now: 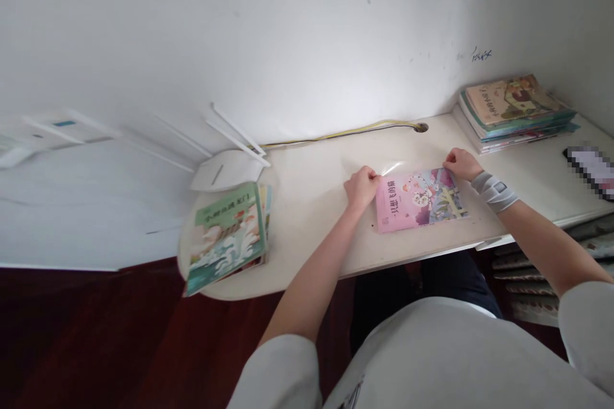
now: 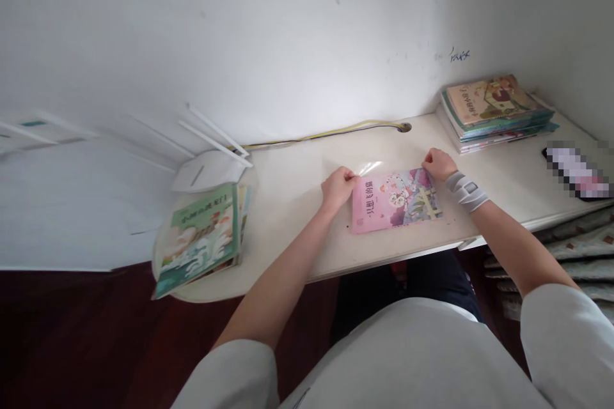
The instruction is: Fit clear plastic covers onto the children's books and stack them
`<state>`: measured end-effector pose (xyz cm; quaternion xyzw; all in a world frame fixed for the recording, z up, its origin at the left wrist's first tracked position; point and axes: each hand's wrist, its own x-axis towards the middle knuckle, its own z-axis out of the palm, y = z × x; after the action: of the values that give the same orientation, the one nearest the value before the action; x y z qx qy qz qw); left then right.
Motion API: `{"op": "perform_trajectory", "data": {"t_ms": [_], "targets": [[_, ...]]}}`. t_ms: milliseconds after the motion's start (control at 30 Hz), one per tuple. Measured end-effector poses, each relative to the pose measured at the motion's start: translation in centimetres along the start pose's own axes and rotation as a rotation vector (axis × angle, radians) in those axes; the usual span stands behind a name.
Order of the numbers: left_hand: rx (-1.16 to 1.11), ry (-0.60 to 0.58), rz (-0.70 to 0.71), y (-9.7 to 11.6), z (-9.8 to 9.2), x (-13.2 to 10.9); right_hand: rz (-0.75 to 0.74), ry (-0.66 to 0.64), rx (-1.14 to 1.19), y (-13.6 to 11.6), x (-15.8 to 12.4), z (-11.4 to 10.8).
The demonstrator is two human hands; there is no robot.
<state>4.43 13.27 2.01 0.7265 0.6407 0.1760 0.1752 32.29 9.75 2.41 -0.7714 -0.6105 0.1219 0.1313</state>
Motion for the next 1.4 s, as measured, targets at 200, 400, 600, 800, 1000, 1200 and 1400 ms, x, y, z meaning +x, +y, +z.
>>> {"op": "perform_trajectory", "data": {"t_ms": [200, 400, 600, 800, 1000, 1200, 1400], "targets": [[0.074, 0.022, 0.049, 0.0, -0.1, 0.1, 0.009, 0.107, -0.074, -1.1, -1.4, 1.2], [0.275, 0.107, 0.240, 2.6, -0.4, -2.2, -0.042, 0.167, -0.155, -1.7, -2.0, 2.0], [0.328, -0.198, 0.460, 6.2, 2.4, -6.5, -0.057, 0.169, -0.147, -1.2, -1.7, 1.8], [0.317, -0.175, 0.469, 5.8, 4.0, -7.3, -0.266, 0.299, -0.238, -4.8, -4.3, 0.8], [0.268, -0.184, 0.436, 5.9, 4.8, -7.0, -0.803, 0.025, -0.059, -9.2, -7.8, 3.6], [0.262, -0.248, 0.479, 5.4, 4.1, -6.7, -0.785, -0.004, -0.123, -5.4, -6.3, 3.9], [0.301, -0.207, 0.338, 1.1, 1.3, -5.3, -0.580, 0.047, -0.240, -0.7, -5.1, 3.0]]}}
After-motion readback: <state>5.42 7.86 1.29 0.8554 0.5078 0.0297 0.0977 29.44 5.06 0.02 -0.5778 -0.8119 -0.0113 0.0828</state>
